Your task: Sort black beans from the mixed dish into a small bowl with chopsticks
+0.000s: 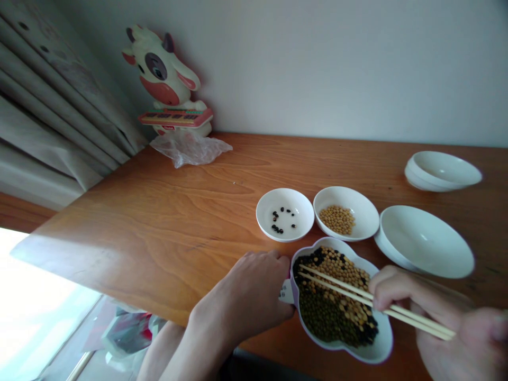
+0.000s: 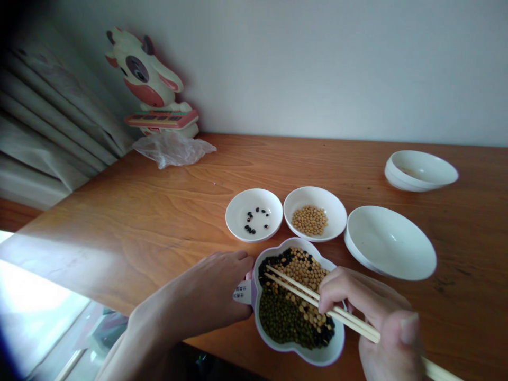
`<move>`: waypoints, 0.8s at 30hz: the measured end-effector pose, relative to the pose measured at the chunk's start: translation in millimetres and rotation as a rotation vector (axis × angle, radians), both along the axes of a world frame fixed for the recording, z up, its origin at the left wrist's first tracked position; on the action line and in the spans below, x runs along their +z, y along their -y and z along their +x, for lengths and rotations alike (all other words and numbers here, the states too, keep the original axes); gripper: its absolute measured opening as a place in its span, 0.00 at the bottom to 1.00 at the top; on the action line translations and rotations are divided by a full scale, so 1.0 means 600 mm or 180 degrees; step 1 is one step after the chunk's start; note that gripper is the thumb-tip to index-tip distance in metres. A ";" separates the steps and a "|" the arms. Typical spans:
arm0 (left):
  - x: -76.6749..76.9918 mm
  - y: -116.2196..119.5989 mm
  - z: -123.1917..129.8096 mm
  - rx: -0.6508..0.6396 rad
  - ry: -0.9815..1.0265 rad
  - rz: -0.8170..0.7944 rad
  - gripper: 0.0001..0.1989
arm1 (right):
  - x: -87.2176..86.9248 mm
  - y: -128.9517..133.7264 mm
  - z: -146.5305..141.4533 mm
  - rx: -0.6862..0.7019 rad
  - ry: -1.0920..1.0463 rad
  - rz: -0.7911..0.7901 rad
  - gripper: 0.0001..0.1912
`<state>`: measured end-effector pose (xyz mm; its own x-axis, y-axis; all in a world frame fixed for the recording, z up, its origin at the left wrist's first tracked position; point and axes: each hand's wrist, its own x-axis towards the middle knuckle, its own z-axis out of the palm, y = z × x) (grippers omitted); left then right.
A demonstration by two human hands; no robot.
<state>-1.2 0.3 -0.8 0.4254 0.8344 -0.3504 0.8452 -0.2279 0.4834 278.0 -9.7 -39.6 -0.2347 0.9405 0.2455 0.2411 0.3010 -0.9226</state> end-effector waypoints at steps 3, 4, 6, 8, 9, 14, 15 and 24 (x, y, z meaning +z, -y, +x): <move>0.001 0.000 0.001 0.0015 -0.0036 0.0000 0.08 | -0.005 -0.004 0.007 0.0104 0.0058 -0.0079 0.48; 0.002 0.000 0.001 0.0010 -0.0025 -0.0003 0.08 | -0.008 -0.005 0.008 0.0119 0.0049 -0.0052 0.48; 0.003 0.000 0.001 -0.0015 0.0006 -0.0026 0.08 | -0.015 -0.004 0.008 0.0120 0.0034 0.0006 0.47; 0.002 0.001 0.001 -0.0031 0.0022 -0.0038 0.08 | -0.017 -0.002 0.004 0.0050 -0.0026 0.0133 0.46; 0.002 0.001 0.001 -0.0023 0.0025 -0.0031 0.08 | -0.016 -0.001 0.003 -0.0008 -0.0046 0.0203 0.45; 0.000 0.000 0.001 -0.0001 0.0018 -0.0044 0.08 | -0.003 0.002 0.005 0.0130 0.0139 0.0004 0.48; 0.000 0.000 0.001 -0.0016 0.0013 -0.0064 0.08 | -0.001 0.002 0.006 0.0167 0.0147 -0.0080 0.49; 0.005 -0.001 0.003 -0.0014 -0.0100 -0.0068 0.08 | -0.003 0.002 0.004 0.0114 -0.0027 -0.0163 0.50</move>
